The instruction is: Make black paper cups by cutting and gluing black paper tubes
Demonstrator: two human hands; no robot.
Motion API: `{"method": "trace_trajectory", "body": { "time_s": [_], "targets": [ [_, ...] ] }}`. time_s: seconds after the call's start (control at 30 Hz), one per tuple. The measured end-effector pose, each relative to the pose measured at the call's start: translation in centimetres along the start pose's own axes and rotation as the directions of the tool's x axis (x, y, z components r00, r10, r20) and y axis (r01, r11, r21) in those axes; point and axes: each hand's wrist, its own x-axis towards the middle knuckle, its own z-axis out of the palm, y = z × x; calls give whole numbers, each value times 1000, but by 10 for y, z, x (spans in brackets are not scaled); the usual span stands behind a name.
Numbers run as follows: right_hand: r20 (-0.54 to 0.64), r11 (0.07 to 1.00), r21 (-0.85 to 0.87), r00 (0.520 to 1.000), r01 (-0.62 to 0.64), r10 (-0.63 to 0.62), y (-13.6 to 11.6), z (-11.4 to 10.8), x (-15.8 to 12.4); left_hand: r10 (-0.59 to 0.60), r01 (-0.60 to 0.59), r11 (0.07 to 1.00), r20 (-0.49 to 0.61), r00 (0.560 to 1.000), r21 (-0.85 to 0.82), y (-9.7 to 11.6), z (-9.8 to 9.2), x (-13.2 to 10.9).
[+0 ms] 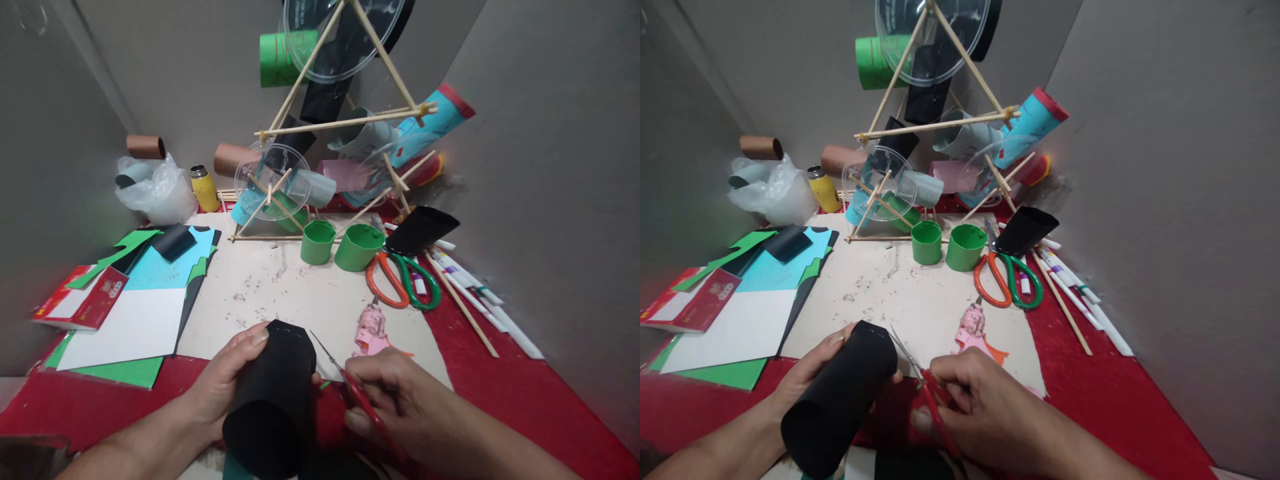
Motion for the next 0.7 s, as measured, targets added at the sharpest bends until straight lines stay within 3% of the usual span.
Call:
{"method": "trace_trajectory", "body": {
  "time_s": [0.2,0.43,0.6,0.7],
  "targets": [
    [64,998,34,997,-49,46,1,2,-2,-18,18,998,8,1000,65,-2,-1,1],
    [28,997,-67,999,29,-27,1,3,0,-33,32,997,9,999,70,-4,-3,2],
    [25,999,-51,1000,5,-4,1,4,-1,-38,39,998,-41,998,39,-2,2,1],
    [32,1000,-12,999,-29,29,2,5,-1,-73,74,997,-17,997,8,-1,3,2]
  ]
}}
